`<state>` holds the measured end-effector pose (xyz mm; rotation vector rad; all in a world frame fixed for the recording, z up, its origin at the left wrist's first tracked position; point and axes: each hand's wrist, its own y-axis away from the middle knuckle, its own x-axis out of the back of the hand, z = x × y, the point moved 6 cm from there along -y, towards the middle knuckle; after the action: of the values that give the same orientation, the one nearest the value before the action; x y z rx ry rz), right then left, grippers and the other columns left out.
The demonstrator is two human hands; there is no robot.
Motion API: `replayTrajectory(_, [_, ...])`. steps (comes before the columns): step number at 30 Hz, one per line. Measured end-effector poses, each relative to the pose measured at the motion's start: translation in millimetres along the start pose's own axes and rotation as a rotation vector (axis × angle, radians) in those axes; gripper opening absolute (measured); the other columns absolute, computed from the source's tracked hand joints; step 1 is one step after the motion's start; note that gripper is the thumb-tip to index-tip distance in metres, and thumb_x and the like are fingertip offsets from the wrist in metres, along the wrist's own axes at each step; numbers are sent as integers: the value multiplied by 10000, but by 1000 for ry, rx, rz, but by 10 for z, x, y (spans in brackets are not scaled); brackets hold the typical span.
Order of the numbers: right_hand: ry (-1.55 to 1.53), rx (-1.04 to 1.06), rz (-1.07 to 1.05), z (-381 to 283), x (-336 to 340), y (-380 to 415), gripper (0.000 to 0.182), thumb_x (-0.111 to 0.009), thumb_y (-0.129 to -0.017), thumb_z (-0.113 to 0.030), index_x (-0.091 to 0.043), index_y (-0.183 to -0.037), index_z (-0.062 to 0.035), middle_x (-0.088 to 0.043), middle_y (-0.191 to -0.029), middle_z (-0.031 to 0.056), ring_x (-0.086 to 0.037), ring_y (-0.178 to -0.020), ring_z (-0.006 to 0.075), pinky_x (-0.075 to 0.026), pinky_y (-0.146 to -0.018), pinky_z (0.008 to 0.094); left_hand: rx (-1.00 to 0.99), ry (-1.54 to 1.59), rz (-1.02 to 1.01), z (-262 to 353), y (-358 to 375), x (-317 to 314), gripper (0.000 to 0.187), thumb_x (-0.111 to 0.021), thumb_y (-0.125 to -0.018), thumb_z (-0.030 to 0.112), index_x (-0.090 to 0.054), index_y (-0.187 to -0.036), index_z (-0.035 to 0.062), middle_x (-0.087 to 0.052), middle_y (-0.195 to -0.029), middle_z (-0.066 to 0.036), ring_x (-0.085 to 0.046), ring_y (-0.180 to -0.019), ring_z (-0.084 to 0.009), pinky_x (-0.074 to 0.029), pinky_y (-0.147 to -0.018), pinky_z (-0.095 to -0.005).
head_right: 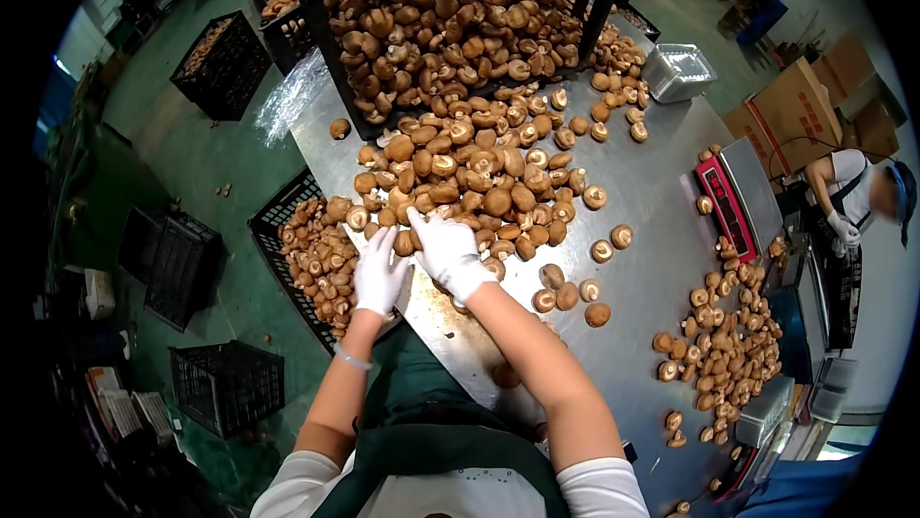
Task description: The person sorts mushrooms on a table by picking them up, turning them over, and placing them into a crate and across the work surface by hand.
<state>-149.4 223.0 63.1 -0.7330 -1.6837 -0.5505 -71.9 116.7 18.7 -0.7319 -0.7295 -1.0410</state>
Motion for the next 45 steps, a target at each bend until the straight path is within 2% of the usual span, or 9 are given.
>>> replayTrajectory(5, [-33,12,2,145,-233,155,401,-648,-750,-165,-536,-1132,-115,-618,-802,138,-643,-733,305,-508,-601,403,30,66,0,-75,35,-303,469,-651,-817,137,-527,-1261,51,-543,-1213,-112,-551,-1032,-288,-464,-908,-361])
replayTrajectory(8, [-85,-62,11,384,-127,609,541,-712,-714,-282,-527,-1207,-161,-594,-820,114,-630,-738,300,-504,-598,401,489,1137,-252,-346,231,-535,410,-499,-963,158,-436,-1349,34,-510,-1274,-116,-579,-1035,-192,-490,-870,-314])
replayTrajectory(13, [-35,-190,-68,512,197,961,676,-729,-715,-330,-485,-1324,-168,-591,-861,110,-612,-743,281,-508,-639,378,612,1741,-404,-194,389,-490,479,-486,-973,179,-337,-1410,52,-511,-1270,-111,-580,-1054,-196,-509,-856,-282])
replayTrajectory(21, [-1883,-493,-197,206,-336,1069,662,-625,-876,-135,-298,-1451,-124,-385,-1419,118,-568,-997,131,-488,-725,207,210,1042,-349,444,490,-309,339,-565,-901,76,-556,-1236,23,-579,-1182,-113,-574,-1044,-198,-452,-911,-294])
replayTrajectory(25, [-1996,-666,50,511,-256,1275,531,-679,-833,-214,-449,-1308,-160,-543,-1077,99,-631,-732,158,-487,-496,193,188,939,-97,440,426,-46,296,-585,-873,40,-587,-1168,12,-594,-1123,-109,-584,-1033,-189,-472,-871,-296])
replayTrajectory(32, [-317,-974,563,2519,1026,2942,437,-679,-759,-91,-576,-1184,-82,-545,-1148,121,-552,-1050,252,-451,-915,363,326,712,15,-303,614,193,188,-607,-861,54,-633,-1040,4,-622,-988,-108,-628,-942,-213,-493,-824,-313])
replayTrajectory(36, [490,-1004,497,3075,1381,3692,558,-730,-752,-213,-541,-1265,-104,-478,-1299,214,-480,-1157,365,-405,-975,440,-58,331,-149,35,872,49,267,-713,-774,237,-647,-956,53,-637,-974,-99,-580,-955,-275,-455,-832,-366])
replayTrajectory(40, [234,-608,537,2319,1378,2537,452,-710,-736,-114,-590,-1168,-65,-527,-1249,184,-468,-1181,349,-377,-1007,424,-405,245,-322,588,1025,-197,487,-729,-727,315,-603,-1132,74,-589,-1140,-109,-528,-1054,-311,-419,-906,-404])
replayTrajectory(45, [-363,-185,471,1055,675,924,326,-676,-798,-189,-640,-1103,-77,-604,-1110,123,-559,-1054,279,-463,-910,353,-214,335,-65,640,510,-345,465,-660,-774,135,-534,-1198,-9,-538,-1218,-180,-501,-1109,-355,-386,-976,-429])
